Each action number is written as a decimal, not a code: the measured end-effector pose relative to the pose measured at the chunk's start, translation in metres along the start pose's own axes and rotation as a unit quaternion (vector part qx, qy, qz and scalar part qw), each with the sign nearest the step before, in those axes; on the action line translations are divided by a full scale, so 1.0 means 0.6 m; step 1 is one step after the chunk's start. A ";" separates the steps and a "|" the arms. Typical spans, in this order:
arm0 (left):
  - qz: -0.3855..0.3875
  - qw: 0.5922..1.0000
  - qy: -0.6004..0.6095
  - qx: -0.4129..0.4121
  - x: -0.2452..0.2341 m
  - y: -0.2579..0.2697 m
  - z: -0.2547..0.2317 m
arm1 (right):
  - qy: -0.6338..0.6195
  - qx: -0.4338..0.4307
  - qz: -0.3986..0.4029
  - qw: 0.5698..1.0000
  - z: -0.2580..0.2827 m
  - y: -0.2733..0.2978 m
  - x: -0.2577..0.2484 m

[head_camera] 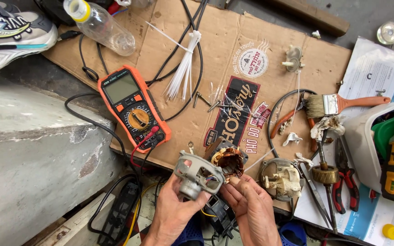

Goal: The person is working on a disassembled electrical component, likely a motor stator, using a multimeter to test connections. They handle wires and small parts, occasionally picking up a power drill and a green container before returning to the wiring task.

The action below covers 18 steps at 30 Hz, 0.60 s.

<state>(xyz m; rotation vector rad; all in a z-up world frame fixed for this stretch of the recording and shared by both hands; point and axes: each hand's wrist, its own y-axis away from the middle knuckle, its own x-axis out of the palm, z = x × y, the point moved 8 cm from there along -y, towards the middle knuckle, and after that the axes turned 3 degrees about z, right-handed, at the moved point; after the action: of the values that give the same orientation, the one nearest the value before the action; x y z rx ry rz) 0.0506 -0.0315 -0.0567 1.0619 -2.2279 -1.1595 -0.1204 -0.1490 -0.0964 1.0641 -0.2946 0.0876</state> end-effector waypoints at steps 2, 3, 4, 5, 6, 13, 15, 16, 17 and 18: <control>0.012 1.000 0.000 0.018 0.003 -0.002 -0.019 | 0.000 -0.013 0.003 1.000 0.003 0.001 0.007; 0.024 0.999 -0.002 0.033 0.007 -0.003 -0.030 | 0.000 -0.023 0.005 1.000 0.005 0.001 0.009; 0.026 0.999 -0.002 0.034 0.005 -0.008 -0.029 | -0.001 -0.025 0.004 1.000 0.014 0.011 0.027; 0.037 0.999 0.016 0.034 0.006 -0.013 -0.027 | 0.008 -0.025 -0.010 1.000 0.024 0.022 0.041; 0.047 0.998 0.034 0.036 0.007 -0.017 -0.027 | 0.016 -0.024 -0.023 0.999 0.033 0.033 0.057; 0.092 0.992 0.033 0.074 0.014 -0.037 -0.037 | 0.073 -0.006 -0.081 0.994 0.077 0.077 0.113; 0.106 0.990 0.034 0.081 0.019 -0.031 -0.046 | 0.097 0.008 -0.074 0.992 0.087 0.092 0.129; 0.109 0.990 0.032 0.085 0.021 -0.022 -0.062 | 0.094 0.004 -0.072 0.993 0.097 0.104 0.137; 0.099 0.993 0.008 0.059 0.020 -0.013 -0.069 | 0.123 0.014 -0.063 0.990 0.104 0.117 0.145; 0.087 0.995 -0.017 0.033 0.018 -0.003 -0.076 | 0.151 0.025 -0.053 0.987 0.110 0.131 0.153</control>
<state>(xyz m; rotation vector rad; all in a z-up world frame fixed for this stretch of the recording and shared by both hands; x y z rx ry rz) 0.0738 -0.0638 -0.0319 0.8580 -2.3471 -1.0430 -0.0621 -0.1746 0.0255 1.0980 0.0377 0.1588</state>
